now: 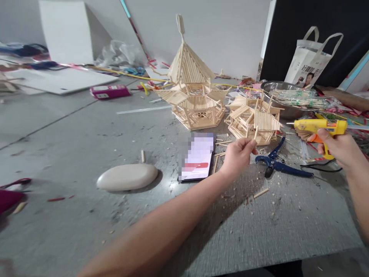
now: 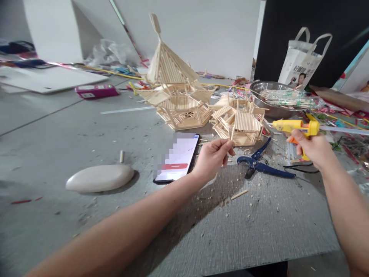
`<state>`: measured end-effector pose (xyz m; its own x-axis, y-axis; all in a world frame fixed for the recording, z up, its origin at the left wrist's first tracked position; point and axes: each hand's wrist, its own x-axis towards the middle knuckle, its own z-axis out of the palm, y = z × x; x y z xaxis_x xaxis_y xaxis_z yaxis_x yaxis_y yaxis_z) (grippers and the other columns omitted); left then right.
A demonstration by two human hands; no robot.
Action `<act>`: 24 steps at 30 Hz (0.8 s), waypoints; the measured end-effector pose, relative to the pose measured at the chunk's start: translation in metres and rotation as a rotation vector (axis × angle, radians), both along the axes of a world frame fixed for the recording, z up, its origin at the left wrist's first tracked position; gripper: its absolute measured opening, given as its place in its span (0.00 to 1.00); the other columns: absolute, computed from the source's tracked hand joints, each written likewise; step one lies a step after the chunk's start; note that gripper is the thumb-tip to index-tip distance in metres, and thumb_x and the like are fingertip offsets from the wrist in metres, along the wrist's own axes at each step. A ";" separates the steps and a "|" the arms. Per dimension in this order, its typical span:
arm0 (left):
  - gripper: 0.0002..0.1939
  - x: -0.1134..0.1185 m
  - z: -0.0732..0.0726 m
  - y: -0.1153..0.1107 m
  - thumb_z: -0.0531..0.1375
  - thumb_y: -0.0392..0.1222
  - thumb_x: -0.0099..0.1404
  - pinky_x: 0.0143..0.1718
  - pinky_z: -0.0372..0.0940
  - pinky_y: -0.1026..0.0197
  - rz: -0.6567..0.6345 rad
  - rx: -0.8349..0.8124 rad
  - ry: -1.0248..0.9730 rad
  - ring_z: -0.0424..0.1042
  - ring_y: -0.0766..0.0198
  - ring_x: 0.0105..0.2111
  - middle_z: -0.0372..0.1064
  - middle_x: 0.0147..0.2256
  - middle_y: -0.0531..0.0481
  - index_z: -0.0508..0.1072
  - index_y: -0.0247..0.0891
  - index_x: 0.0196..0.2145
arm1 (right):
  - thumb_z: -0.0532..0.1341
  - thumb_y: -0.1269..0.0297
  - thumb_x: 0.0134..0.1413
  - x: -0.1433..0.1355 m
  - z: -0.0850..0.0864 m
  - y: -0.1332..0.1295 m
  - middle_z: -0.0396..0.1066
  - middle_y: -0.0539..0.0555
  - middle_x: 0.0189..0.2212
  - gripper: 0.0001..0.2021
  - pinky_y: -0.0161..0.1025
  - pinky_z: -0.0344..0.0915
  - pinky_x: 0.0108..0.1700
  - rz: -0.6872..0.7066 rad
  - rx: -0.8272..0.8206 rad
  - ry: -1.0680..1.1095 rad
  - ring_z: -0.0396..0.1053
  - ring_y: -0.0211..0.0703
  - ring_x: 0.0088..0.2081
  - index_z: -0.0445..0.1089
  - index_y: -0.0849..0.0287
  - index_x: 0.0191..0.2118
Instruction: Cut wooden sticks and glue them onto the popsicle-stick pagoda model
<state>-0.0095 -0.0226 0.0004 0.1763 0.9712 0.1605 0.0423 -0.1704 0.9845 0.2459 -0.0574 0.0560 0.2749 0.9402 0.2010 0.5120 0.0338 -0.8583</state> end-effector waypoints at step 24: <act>0.12 0.010 0.018 0.037 0.52 0.36 0.61 0.09 0.40 0.70 0.077 -0.245 -0.157 0.49 0.77 0.06 0.50 0.10 0.63 0.62 0.35 0.21 | 0.57 0.51 0.50 0.060 -0.068 0.036 0.64 0.48 0.19 0.13 0.33 0.61 0.16 -0.307 -0.377 0.465 0.59 0.34 0.14 0.61 0.56 0.32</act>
<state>0.0008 0.0148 0.0185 0.0918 0.9939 -0.0607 -0.1101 0.0707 0.9914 0.3063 -0.0212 -0.0124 0.5197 0.7880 -0.3302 0.0241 -0.3999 -0.9163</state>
